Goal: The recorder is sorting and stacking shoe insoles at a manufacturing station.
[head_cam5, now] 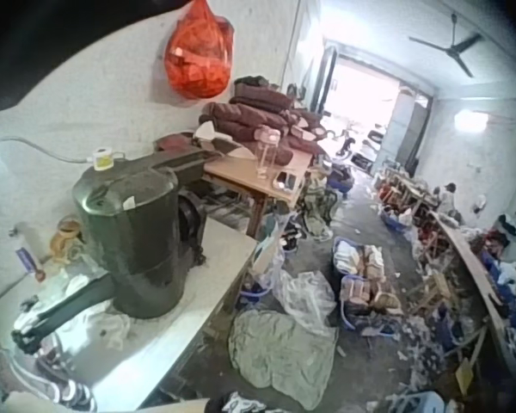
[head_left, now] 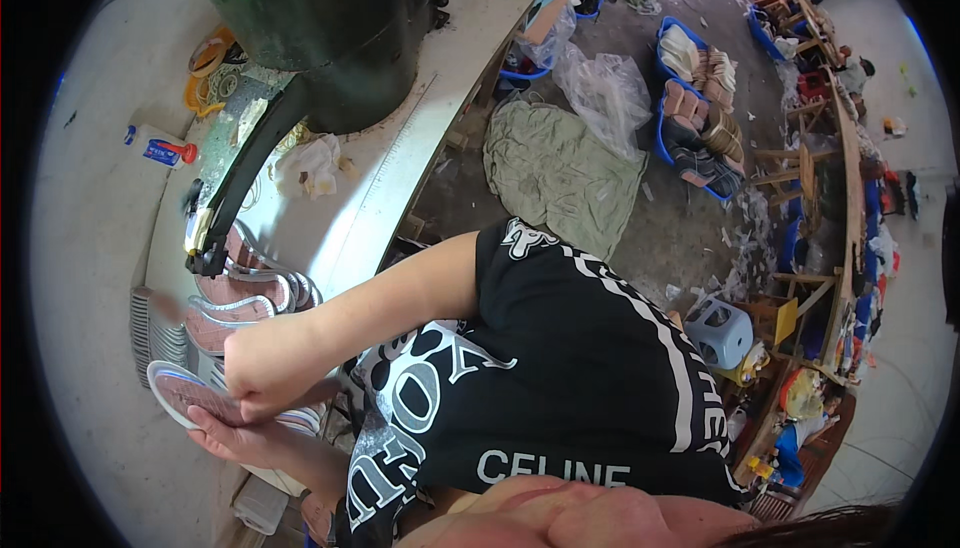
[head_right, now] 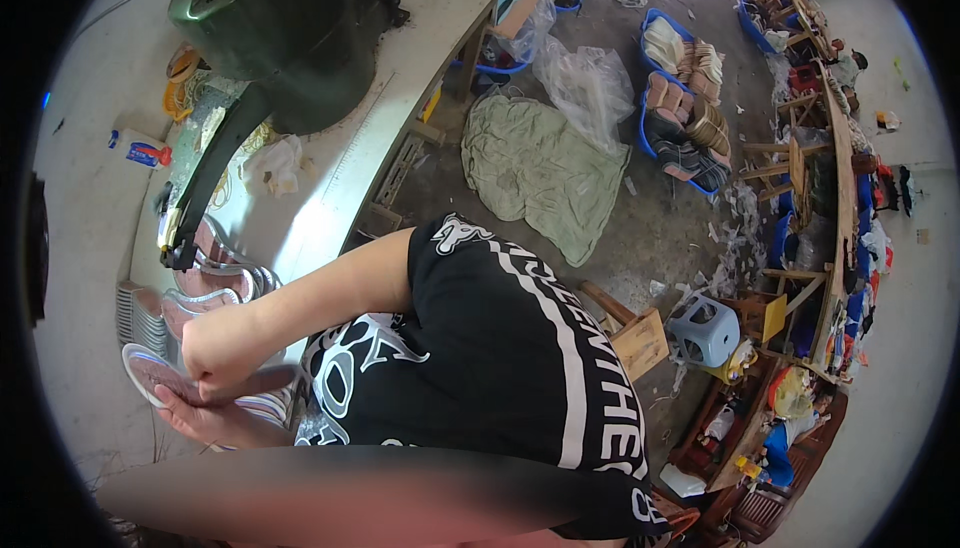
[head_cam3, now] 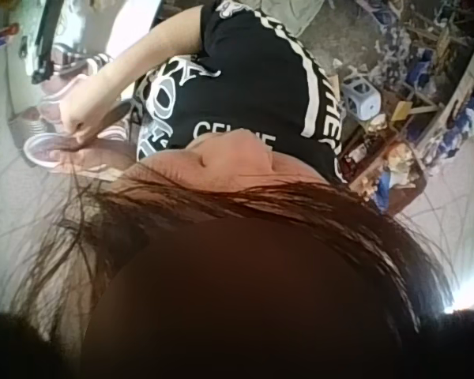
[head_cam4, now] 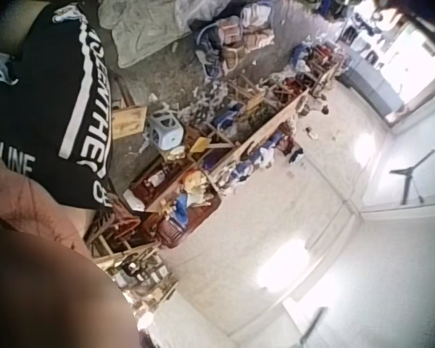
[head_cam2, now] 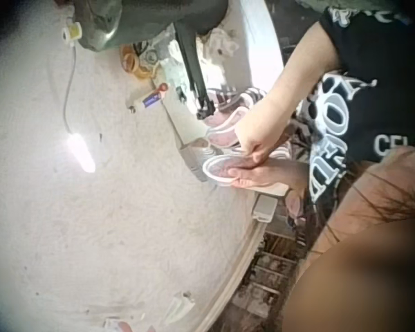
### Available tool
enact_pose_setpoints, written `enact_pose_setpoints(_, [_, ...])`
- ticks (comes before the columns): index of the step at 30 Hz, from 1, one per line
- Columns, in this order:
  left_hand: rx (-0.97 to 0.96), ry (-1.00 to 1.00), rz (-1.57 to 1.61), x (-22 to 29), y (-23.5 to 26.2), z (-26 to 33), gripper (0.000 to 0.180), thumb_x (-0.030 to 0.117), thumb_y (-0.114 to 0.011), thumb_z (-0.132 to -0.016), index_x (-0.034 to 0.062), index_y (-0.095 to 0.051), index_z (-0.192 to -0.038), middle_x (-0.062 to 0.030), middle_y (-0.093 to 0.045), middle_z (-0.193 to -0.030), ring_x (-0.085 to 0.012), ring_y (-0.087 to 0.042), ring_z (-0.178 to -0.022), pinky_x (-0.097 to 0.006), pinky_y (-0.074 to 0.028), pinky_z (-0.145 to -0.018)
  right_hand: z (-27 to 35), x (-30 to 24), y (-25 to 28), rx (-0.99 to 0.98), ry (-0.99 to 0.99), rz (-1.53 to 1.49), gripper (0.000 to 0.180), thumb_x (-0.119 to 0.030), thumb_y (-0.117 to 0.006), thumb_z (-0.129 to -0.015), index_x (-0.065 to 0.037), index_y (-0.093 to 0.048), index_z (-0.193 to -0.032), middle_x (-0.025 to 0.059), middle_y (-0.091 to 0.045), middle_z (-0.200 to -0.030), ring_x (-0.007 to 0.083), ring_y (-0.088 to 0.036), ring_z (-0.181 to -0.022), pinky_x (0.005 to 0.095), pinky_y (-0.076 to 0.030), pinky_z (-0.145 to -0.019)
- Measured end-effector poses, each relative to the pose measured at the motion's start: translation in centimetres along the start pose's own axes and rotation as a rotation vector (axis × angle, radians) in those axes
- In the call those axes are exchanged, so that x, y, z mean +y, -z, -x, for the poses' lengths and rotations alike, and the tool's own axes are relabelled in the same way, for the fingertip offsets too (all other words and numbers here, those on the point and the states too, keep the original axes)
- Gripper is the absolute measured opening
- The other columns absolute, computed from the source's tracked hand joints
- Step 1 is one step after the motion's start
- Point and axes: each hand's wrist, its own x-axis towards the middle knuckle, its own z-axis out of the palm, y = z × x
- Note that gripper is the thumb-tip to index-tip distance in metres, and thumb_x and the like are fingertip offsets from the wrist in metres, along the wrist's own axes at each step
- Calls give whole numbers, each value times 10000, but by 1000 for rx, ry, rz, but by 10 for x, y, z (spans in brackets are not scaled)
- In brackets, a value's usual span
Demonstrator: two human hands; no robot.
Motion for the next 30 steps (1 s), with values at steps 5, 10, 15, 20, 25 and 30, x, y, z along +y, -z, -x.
enact_pose_setpoints(5, [71,21,21,-17,10,-6,310,196,-579,-905,-29,-544,-1116,-147,-603,-1045,-209,-614,-915,-325,-524,-764,-1,18,1,126,11,-55,201,-189,-642,-718,6,-652,-667,186,-588,-594,332,-604,-565,403,-470,-535])
enact_pose_setpoints(10, [-300,255,114,-20,6,-28,248,184,-567,-899,15,-586,-1078,-93,-618,-1012,-164,-612,-901,-295,-505,-778,4,37,19,105,-230,-374,213,-221,-686,-827,-12,-674,-785,42,-601,-622,81,-551,-578,282,-455,-531])
enact_pose_setpoints(15, [-18,370,308,-23,-29,-60,265,207,-580,-893,0,-603,-1057,-69,-647,-988,-149,-621,-882,-275,-488,-784,23,57,26,-172,-443,-753,263,-248,-591,-908,6,-656,-920,29,-635,-759,83,-593,-658,221,-478,-555])
enact_pose_setpoints(20, [-120,335,265,-51,-53,-91,252,176,-599,-871,-30,-594,-1015,-99,-652,-922,-152,-639,-812,-255,-499,-733,31,43,35,-141,-641,-871,265,-231,-580,-910,28,-630,-882,75,-653,-756,145,-650,-627,246,-486,-497])
enact_pose_setpoints(25, [-264,325,202,-78,-72,-111,209,138,-592,-868,-37,-593,-981,-90,-650,-901,-135,-629,-769,-240,-491,-686,29,47,46,160,-660,-866,278,-241,-544,-922,25,-622,-950,83,-649,-740,147,-630,-560,234,-464,-459])
enact_pose_setpoints(30, [-218,345,200,-82,-89,-119,234,168,-590,-875,-44,-601,-973,-85,-647,-872,-135,-624,-756,-245,-489,-682,29,52,49,151,-682,-895,300,-249,-555,-916,44,-614,-944,109,-647,-704,151,-623,-532,238,-476,-465])
